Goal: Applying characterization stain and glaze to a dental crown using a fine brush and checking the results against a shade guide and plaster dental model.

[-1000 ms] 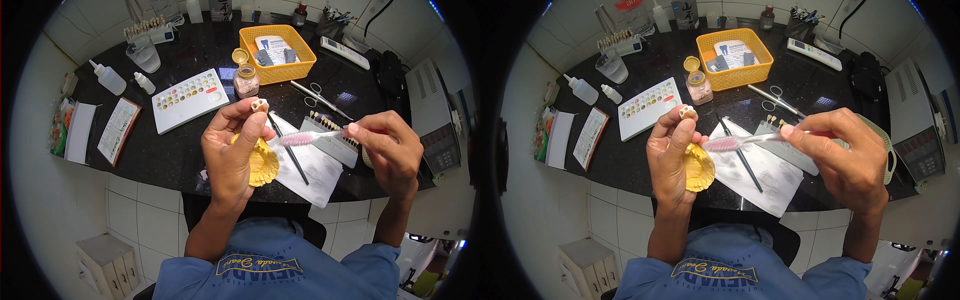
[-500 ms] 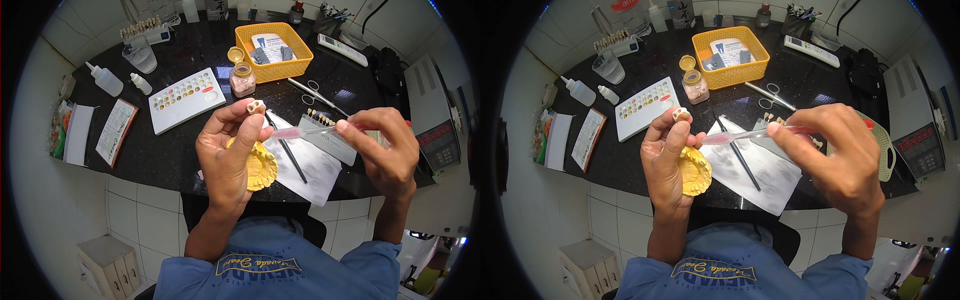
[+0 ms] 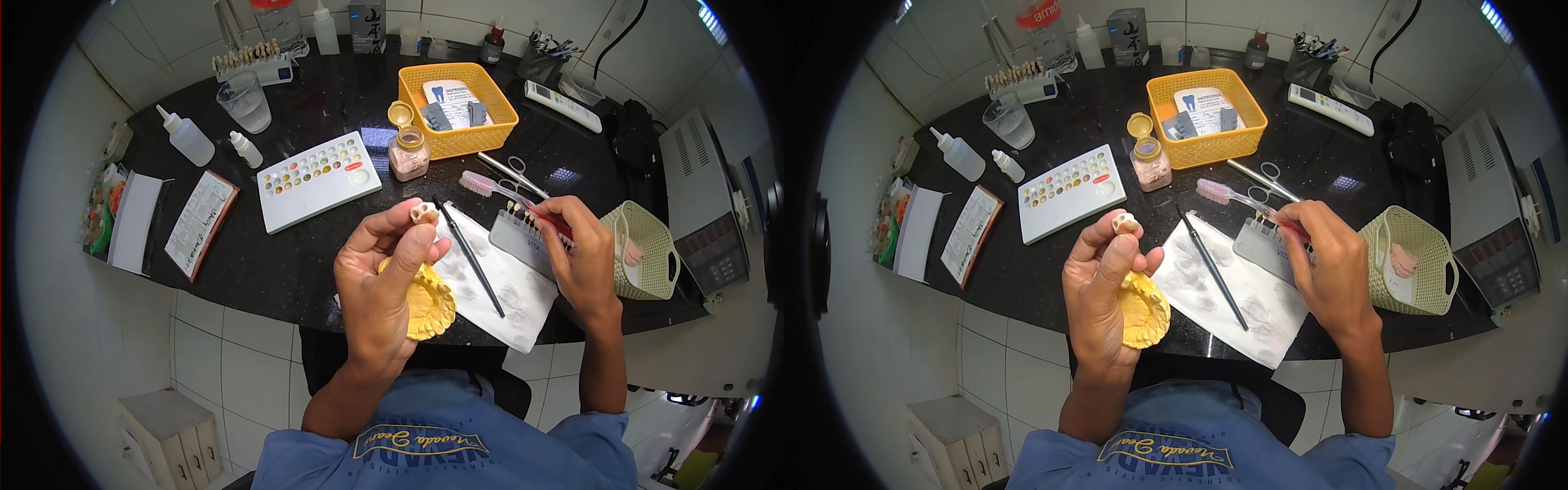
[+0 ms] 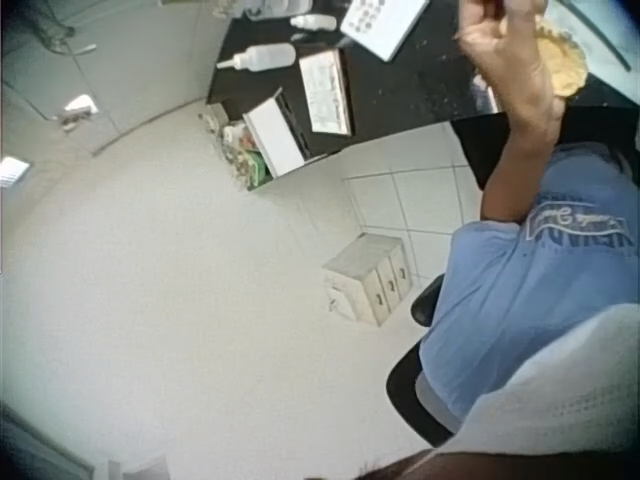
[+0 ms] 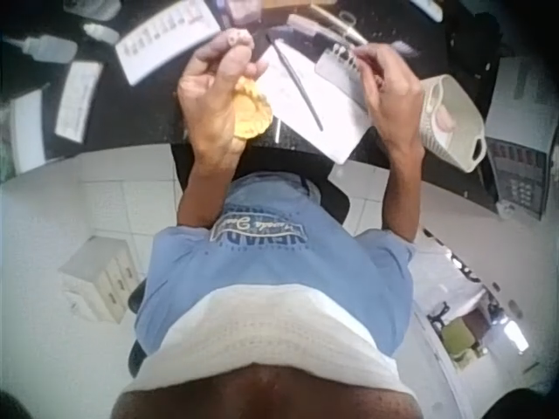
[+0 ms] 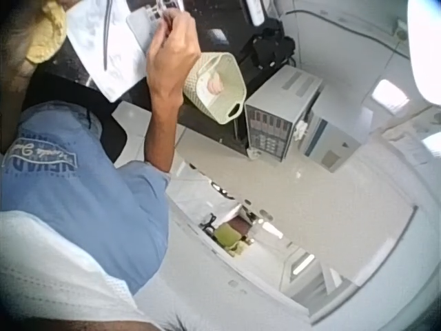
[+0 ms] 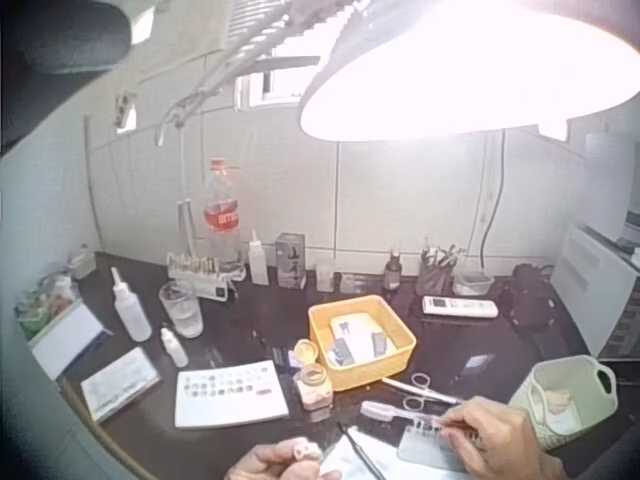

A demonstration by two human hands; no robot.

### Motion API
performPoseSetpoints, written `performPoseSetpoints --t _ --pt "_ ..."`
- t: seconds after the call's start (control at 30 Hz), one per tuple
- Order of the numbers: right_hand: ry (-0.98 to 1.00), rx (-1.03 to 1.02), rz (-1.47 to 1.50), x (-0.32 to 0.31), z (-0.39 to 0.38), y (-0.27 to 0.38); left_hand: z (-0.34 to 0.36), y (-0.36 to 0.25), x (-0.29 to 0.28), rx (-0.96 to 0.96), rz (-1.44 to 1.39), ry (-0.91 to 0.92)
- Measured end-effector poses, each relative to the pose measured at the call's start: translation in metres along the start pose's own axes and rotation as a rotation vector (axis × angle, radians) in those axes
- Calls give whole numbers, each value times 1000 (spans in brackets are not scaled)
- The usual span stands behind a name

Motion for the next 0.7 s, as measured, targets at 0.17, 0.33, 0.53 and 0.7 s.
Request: performPoseSetpoints --t 0.17,0.33,0.53,0.7 --pt "-99 51 463 2 -5 26 -13 4 9 -69 -13 44" --pt "62 152 1199 30 -13 59 -21 10 23 -49 -16 156" --pt "61 111 1323 43 -15 57 -21 3 24 93 138 235" --pt "53 219 1453 49 -20 58 -20 4 23 147 215 225"
Point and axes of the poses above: each hand's wrist, its own z-axis towards the middle knuckle, its own x-axis out of the palm, y = z × x, the point moved 6 cm from there along z, towards the middle knuckle, and after that the axes turned 4 degrees about x, right-handed, at the moved point
